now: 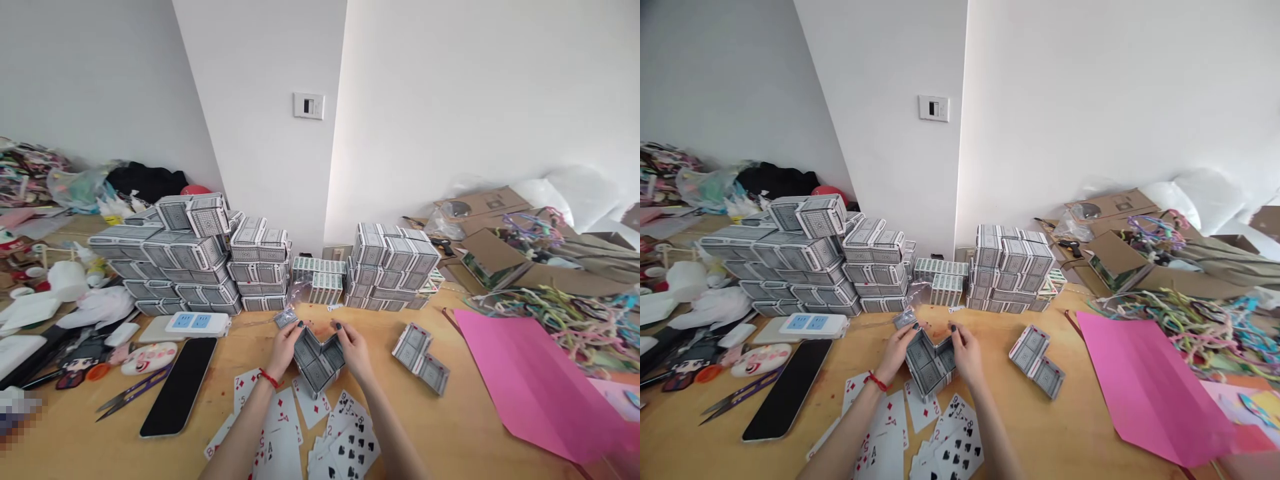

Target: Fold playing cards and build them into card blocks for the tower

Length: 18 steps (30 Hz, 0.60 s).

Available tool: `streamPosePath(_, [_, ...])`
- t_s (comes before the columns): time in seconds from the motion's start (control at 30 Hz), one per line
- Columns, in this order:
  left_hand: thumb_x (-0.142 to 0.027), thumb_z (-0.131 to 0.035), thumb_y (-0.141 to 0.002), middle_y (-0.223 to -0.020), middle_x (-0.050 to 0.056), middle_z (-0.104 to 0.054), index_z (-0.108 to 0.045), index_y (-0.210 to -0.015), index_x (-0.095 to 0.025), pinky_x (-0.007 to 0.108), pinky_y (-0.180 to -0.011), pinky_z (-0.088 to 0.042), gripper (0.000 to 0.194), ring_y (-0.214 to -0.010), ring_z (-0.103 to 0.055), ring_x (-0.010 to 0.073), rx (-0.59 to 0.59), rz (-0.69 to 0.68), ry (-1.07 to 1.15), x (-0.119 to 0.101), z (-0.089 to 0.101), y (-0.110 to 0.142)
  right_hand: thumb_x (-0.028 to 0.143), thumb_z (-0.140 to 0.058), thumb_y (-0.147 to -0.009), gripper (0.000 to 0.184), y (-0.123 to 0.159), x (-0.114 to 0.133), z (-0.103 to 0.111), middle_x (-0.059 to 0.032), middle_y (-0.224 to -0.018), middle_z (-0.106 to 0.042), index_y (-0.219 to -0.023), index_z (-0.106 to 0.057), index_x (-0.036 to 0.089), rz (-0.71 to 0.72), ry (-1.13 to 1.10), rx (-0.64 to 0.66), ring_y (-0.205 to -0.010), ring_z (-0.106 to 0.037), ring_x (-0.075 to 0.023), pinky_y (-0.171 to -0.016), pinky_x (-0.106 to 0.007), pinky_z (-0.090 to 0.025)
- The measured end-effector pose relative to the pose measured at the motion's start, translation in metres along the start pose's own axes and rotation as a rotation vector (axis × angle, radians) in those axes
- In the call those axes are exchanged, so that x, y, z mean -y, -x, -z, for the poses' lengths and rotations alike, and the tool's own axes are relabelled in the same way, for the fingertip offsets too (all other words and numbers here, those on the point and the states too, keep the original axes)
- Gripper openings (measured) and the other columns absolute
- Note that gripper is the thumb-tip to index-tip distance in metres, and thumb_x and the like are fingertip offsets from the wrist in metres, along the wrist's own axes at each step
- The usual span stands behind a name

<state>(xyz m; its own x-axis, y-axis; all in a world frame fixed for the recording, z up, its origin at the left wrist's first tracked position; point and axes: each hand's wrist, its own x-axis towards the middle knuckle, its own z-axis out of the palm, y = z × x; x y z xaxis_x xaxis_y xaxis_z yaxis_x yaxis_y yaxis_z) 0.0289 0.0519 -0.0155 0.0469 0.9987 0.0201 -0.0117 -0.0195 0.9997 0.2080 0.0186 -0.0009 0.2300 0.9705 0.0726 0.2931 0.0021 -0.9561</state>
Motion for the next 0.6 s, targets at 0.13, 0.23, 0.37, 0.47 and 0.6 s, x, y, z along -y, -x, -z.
streamPosePath(0.13, [-0.039,-0.052,-0.076,-0.089,0.009,-0.071,-0.068,-0.084,-0.014,0.036,-0.082,-0.049,0.032,-0.088,-0.064,0.0233,0.035,0.033,-0.013,0.008,-0.002,0.000,0.053,-0.040,-0.080,0.046,0.002,-0.003,-0.010,-0.0075,-0.075,-0.070,-0.075,-0.068,0.017,0.004,0.011,0.055,-0.075,-0.064,-0.0230,-0.070,-0.031,-0.047])
streamPosePath(0.23, [-0.040,-0.053,-0.076,-0.092,0.007,-0.071,-0.069,-0.085,-0.015,0.034,-0.083,-0.047,0.031,-0.087,-0.064,0.0220,0.044,0.039,-0.032,0.010,0.000,-0.001,0.054,-0.042,-0.079,0.046,0.001,-0.006,-0.009,-0.0072,-0.072,-0.068,-0.071,-0.066,0.016,0.010,0.034,0.063,-0.072,-0.062,-0.0222,-0.068,-0.029,-0.045])
streamPosePath(0.37, [-0.041,-0.053,-0.075,-0.093,0.007,-0.070,-0.068,-0.084,-0.015,0.033,-0.086,-0.045,0.032,-0.089,-0.062,0.0216,0.054,0.033,-0.042,0.007,0.001,-0.003,0.054,-0.039,-0.081,0.046,0.000,-0.008,-0.008,-0.0076,-0.072,-0.068,-0.071,-0.065,0.016,0.022,0.055,0.063,-0.071,-0.061,-0.0219,-0.067,-0.029,-0.045])
streamPosePath(0.47, [-0.043,-0.053,-0.074,-0.091,0.007,-0.071,-0.068,-0.081,-0.015,0.033,-0.084,-0.045,0.033,-0.087,-0.062,0.0217,0.057,0.031,-0.037,0.004,-0.001,-0.002,0.052,-0.037,-0.082,0.046,0.001,-0.006,-0.008,-0.0080,-0.074,-0.069,-0.075,-0.066,0.017,0.047,0.063,0.075,-0.074,-0.063,-0.0222,-0.069,-0.030,-0.047])
streamPosePath(0.6, [-0.044,-0.054,-0.073,-0.092,0.007,-0.070,-0.068,-0.081,-0.015,0.032,-0.084,-0.045,0.033,-0.087,-0.062,0.0213,0.040,0.033,-0.031,0.000,0.001,0.002,0.048,-0.042,-0.082,0.040,0.003,-0.002,0.004,-0.0065,-0.092,-0.070,-0.093,-0.067,0.019,0.098,0.106,0.083,-0.086,-0.063,-0.0214,-0.077,-0.031,-0.048])
